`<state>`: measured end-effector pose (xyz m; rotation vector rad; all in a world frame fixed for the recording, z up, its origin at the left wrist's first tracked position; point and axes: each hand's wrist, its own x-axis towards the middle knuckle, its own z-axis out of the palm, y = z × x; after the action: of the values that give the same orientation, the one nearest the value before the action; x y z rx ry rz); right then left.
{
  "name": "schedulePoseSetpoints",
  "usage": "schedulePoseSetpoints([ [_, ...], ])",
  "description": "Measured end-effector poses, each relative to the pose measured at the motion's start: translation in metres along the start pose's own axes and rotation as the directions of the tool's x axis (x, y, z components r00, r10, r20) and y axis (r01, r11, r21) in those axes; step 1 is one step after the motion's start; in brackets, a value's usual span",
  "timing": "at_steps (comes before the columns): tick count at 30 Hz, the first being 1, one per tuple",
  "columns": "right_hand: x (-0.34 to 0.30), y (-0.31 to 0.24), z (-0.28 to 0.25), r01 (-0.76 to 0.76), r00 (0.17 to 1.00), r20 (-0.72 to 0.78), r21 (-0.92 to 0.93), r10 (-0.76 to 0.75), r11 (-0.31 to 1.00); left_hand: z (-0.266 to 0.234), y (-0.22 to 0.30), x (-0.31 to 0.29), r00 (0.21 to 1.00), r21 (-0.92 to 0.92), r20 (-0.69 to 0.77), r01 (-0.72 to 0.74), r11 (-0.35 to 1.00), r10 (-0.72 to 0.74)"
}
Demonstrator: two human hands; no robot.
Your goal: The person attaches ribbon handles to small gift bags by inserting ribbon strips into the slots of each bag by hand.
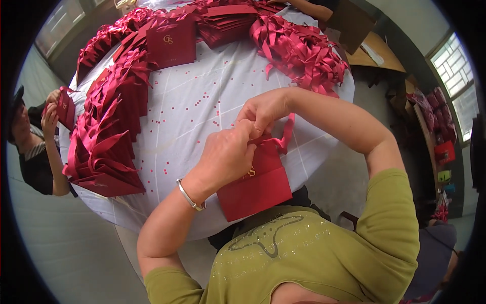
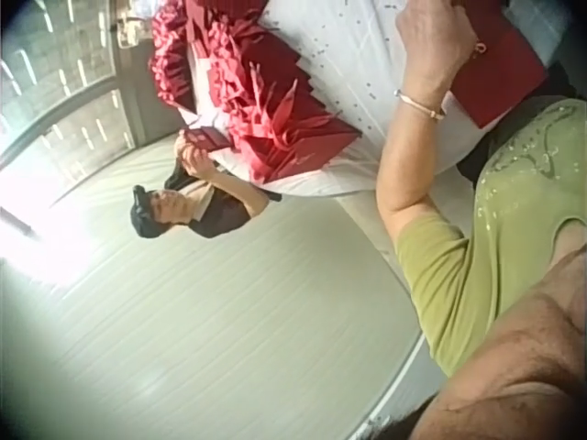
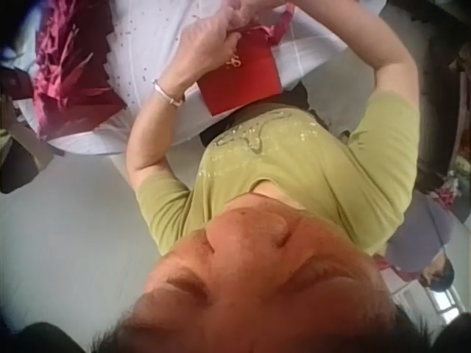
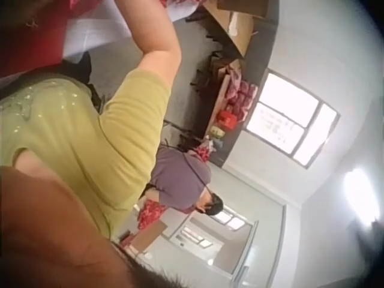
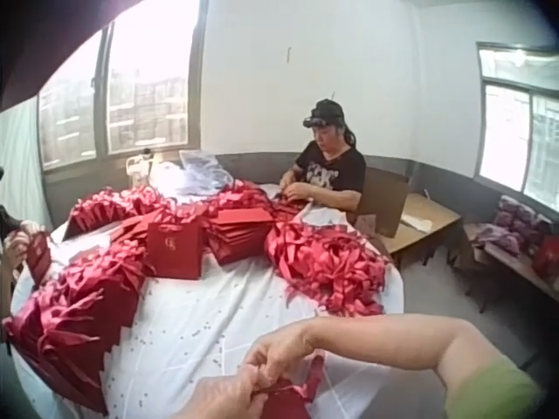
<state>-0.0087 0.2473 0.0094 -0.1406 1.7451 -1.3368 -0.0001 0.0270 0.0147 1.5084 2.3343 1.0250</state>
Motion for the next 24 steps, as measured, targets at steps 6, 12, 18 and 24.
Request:
schedulePoseSetpoints([
  [6, -0.001, 0.014, 0.017, 0.011, 0.978, -0.204, 0.233, 0.038, 0.972, 0.0, -0.005, 0.002, 0.999, -0.019, 0.015, 0.034, 0.999, -0.034],
  [12, 0.0, 0.009, 0.014, 0.196, 0.74, -0.672, 0.21, -0.004, 0.958, 0.006, -0.012, 0.006, 0.999, -0.18, 0.009, -0.04, 0.983, 0.042],
  [18, -0.006, 0.006, -0.002, 0.361, 0.513, -0.821, -0.059, -0.25, 0.931, 0.009, -0.016, 0.011, 0.994, -0.236, 0.063, 0.097, 0.967, -0.084],
  [24, -0.041, 0.008, 0.031, 0.059, 0.425, -0.78, -0.483, -0.46, 0.874, 0.012, -0.02, 0.007, 0.988, -0.175, 0.087, 0.138, 0.975, -0.125],
])
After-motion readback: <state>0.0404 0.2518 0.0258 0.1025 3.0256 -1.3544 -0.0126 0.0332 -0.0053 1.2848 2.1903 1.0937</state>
